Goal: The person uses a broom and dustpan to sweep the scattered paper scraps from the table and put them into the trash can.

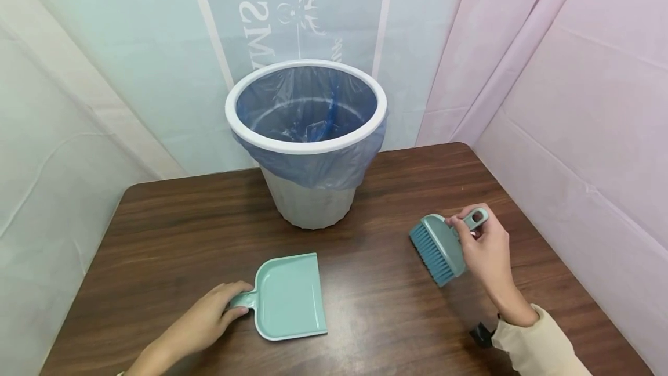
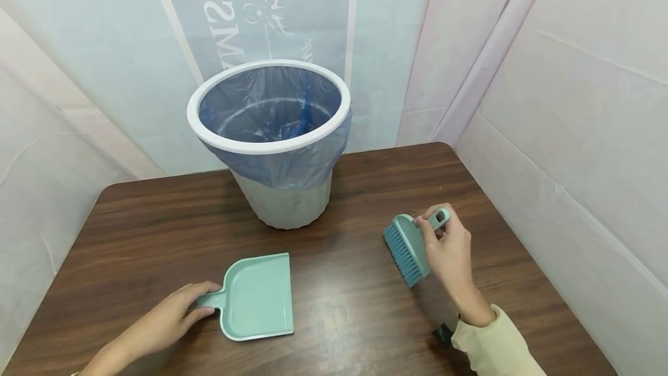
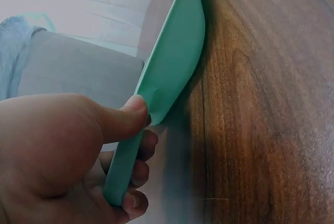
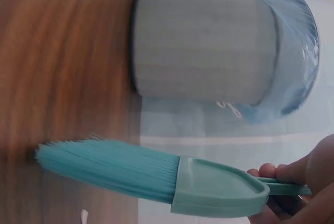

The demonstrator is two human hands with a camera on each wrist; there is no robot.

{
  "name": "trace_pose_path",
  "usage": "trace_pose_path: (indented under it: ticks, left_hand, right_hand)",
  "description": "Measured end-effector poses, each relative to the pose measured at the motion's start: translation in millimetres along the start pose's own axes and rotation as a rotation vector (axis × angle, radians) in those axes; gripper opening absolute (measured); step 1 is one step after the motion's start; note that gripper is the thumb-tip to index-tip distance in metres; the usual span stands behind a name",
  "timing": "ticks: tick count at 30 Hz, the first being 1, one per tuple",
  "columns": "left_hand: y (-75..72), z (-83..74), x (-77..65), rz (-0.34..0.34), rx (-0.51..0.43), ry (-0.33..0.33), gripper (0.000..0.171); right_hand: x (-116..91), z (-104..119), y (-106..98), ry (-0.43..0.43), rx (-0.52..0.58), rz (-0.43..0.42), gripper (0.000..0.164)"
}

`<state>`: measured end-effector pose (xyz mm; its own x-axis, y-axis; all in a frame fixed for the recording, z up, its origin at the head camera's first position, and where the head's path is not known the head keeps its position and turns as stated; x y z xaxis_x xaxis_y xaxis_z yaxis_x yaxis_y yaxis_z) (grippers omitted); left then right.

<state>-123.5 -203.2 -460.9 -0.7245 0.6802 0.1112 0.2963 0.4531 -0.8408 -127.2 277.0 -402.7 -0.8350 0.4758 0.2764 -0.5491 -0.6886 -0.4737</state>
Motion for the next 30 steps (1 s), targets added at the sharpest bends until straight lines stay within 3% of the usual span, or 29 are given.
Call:
trace_pose_path:
  ticks: [5,9,15,19,22,26,30]
  left_hand:
    - [0.5,-2.9,1.1,-0.031,0.045,0.027,0.032]
    - [0.0,-4.2,1.1,-0.042,0.055,0.022,0.032]
    - [-1.2,-5.7,1.5,-0.018,0.034,0.005,0.031]
    - [-1.0,-6.1,1.5,-0.016,0.035,0.011,0.030]
    - [-0.4,-6.0,1.7,-0.023,0.047,0.032,0.029]
    - [0.1,-5.7,1.0,-0.030,0.053,0.053,0.027]
    - [0.4,-5.1,0.3,-0.042,0.059,0.066,0.027]
  right_hand:
    - [18,2,-15,-0.018,0.054,-0.076,0.009]
    - [37,6,-29,-0.107,0.075,-0.149,0.008]
    - [64,-2,-39,-0.290,-0.032,-0.197,0.010]
    - [72,-17,-41,-0.355,-0.107,-0.222,0.011]
    - [73,-29,-42,-0.356,-0.199,-0.241,0.010]
    - [67,-40,-41,-0.296,-0.300,-0.252,0.008]
    - [62,-48,-39,-0.233,-0.327,-0.251,0.007]
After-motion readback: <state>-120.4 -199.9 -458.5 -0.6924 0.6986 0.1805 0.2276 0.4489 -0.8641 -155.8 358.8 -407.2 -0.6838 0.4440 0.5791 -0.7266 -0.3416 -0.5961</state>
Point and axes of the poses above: each hand's wrist, its own x-axis towards the middle knuckle, its own y-axis out of the palm, z = x × y, the point moved 1 cm from there along x, towards the middle knuckle, and after that the axes turned 13 degrees about y, right-handed, at the moved point
